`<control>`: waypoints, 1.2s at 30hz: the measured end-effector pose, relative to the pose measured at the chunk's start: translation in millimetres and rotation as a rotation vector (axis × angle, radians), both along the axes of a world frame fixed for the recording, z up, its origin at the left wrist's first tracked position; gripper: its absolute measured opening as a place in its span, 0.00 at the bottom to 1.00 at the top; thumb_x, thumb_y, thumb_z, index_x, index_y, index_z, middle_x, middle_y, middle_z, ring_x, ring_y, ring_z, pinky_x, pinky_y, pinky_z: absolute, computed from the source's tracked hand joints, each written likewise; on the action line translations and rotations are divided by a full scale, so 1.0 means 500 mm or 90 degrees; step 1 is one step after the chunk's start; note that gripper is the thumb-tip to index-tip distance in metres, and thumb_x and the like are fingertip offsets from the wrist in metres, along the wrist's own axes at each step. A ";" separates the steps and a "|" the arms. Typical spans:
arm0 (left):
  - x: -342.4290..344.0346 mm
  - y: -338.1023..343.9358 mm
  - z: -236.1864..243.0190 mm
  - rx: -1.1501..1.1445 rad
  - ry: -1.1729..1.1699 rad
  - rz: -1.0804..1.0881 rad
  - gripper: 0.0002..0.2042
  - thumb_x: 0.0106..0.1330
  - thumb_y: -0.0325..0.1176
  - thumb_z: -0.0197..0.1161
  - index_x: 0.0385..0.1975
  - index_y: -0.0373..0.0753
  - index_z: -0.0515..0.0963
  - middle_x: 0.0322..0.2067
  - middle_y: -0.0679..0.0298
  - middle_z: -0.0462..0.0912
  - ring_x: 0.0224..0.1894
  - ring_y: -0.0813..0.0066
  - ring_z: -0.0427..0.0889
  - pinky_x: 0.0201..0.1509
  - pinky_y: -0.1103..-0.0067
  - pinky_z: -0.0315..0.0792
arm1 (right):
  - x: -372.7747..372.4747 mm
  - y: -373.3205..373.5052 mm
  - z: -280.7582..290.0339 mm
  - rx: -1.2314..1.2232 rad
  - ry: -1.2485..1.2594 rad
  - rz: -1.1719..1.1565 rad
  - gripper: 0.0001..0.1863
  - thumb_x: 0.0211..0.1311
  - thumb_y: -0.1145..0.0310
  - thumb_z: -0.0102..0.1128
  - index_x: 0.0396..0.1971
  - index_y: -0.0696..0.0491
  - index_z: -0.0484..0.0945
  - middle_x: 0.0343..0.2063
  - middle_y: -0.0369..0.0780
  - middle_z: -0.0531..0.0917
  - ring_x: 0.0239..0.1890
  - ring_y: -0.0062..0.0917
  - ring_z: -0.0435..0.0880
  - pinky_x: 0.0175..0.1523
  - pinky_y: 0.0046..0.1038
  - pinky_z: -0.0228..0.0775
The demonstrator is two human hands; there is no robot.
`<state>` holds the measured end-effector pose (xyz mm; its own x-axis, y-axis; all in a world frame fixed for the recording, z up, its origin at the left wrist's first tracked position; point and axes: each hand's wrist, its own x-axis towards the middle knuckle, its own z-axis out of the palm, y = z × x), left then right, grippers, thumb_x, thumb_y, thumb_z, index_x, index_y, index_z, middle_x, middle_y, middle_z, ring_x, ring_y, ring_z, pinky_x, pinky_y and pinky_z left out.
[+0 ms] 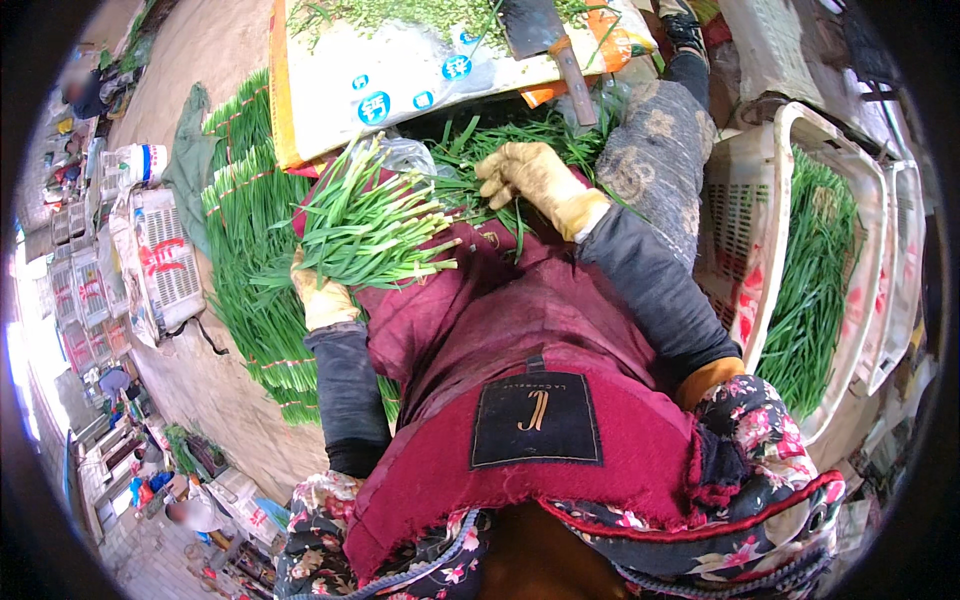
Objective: The person gathers green leafy vegetables, aligns them into neat bunches, and ties each bundle with a rubber band. The person then places the completed bundles onto a growing stack on the floor.
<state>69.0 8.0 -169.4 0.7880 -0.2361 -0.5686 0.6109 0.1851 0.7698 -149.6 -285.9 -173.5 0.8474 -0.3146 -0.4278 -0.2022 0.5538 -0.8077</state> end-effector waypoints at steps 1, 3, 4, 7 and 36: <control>-0.009 -0.018 0.016 0.042 -0.001 -0.007 0.21 0.76 0.42 0.40 0.58 0.38 0.73 0.58 0.57 0.77 0.58 0.60 0.77 0.64 0.62 0.70 | -0.014 -0.008 -0.006 0.035 -0.071 0.016 0.15 0.73 0.68 0.48 0.47 0.64 0.77 0.33 0.43 0.83 0.36 0.26 0.83 0.44 0.25 0.78; 0.000 -0.015 0.019 0.053 -0.017 -0.019 0.21 0.77 0.40 0.38 0.58 0.37 0.73 0.58 0.57 0.78 0.59 0.64 0.76 0.64 0.66 0.71 | -0.016 0.000 0.027 -0.004 -0.215 0.094 0.18 0.74 0.65 0.51 0.51 0.63 0.76 0.37 0.44 0.84 0.37 0.26 0.84 0.47 0.26 0.77; 0.011 0.011 -0.001 0.032 -0.041 -0.046 0.20 0.77 0.40 0.38 0.57 0.37 0.73 0.57 0.57 0.79 0.59 0.65 0.77 0.63 0.67 0.71 | -0.009 0.011 0.054 -0.029 -0.189 0.136 0.19 0.72 0.62 0.54 0.54 0.62 0.75 0.39 0.44 0.84 0.39 0.25 0.84 0.49 0.26 0.76; 0.029 0.051 -0.040 0.035 -0.127 -0.184 0.19 0.77 0.38 0.40 0.58 0.34 0.71 0.57 0.57 0.78 0.60 0.67 0.76 0.64 0.71 0.70 | 0.019 0.048 0.063 -0.058 -0.160 0.187 0.17 0.71 0.64 0.56 0.50 0.60 0.79 0.38 0.40 0.85 0.39 0.22 0.82 0.49 0.25 0.74; 0.023 0.056 -0.039 -0.178 0.075 -0.012 0.28 0.71 0.54 0.46 0.65 0.44 0.66 0.63 0.58 0.72 0.64 0.54 0.69 0.66 0.48 0.61 | 0.086 0.062 0.038 -0.674 -0.099 0.340 0.07 0.58 0.71 0.60 0.31 0.60 0.79 0.26 0.44 0.83 0.31 0.29 0.85 0.36 0.31 0.75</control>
